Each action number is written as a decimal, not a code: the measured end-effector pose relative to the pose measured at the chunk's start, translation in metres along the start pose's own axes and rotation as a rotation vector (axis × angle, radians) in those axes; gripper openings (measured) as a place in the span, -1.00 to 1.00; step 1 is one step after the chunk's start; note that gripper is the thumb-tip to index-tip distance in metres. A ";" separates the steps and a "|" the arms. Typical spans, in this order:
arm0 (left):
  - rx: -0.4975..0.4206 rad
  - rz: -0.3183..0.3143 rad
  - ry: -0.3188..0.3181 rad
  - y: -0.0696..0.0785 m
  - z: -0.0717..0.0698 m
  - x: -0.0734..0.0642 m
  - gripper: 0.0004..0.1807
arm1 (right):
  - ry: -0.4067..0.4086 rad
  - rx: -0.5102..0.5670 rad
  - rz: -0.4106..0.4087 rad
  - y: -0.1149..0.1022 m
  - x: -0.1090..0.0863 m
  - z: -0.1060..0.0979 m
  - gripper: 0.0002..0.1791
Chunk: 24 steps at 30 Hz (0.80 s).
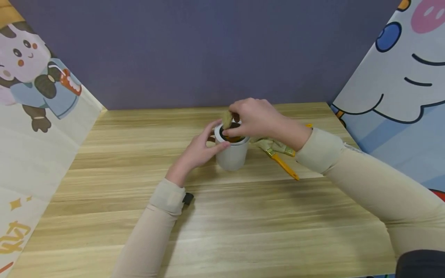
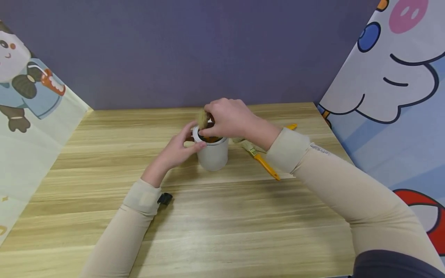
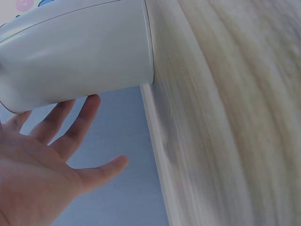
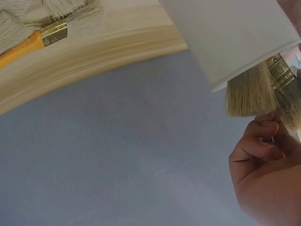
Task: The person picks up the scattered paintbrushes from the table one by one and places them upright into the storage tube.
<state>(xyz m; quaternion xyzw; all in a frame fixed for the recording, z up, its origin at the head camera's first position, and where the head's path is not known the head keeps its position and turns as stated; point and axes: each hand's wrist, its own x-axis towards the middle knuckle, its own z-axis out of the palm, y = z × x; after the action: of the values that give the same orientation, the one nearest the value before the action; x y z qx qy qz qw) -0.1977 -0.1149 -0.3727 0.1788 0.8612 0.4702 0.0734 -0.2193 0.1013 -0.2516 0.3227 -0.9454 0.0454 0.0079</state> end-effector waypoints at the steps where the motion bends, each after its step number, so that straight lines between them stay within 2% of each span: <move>1: -0.001 0.003 -0.001 0.000 0.000 0.000 -0.08 | -0.005 -0.005 0.002 0.000 0.001 0.001 -0.47; 7: -0.015 -0.007 -0.023 0.000 0.000 0.002 0.00 | 0.031 0.015 -0.004 0.001 -0.002 -0.001 -0.47; 13: -0.013 0.009 -0.003 0.000 0.001 0.003 -0.11 | 0.071 0.028 0.024 0.015 -0.011 -0.019 -0.42; 20: -0.009 -0.009 0.019 0.001 0.001 0.000 -0.09 | 0.084 -0.012 0.093 0.061 -0.034 -0.036 -0.45; 24: 0.009 -0.014 0.012 0.001 0.000 0.000 -0.09 | 0.029 -0.025 0.141 0.097 -0.047 -0.034 -0.44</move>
<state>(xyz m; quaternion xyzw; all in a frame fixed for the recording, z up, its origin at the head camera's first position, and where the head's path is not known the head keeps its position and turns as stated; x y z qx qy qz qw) -0.1979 -0.1143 -0.3721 0.1702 0.8650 0.4666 0.0709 -0.2421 0.2091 -0.2273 0.2544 -0.9660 0.0389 0.0226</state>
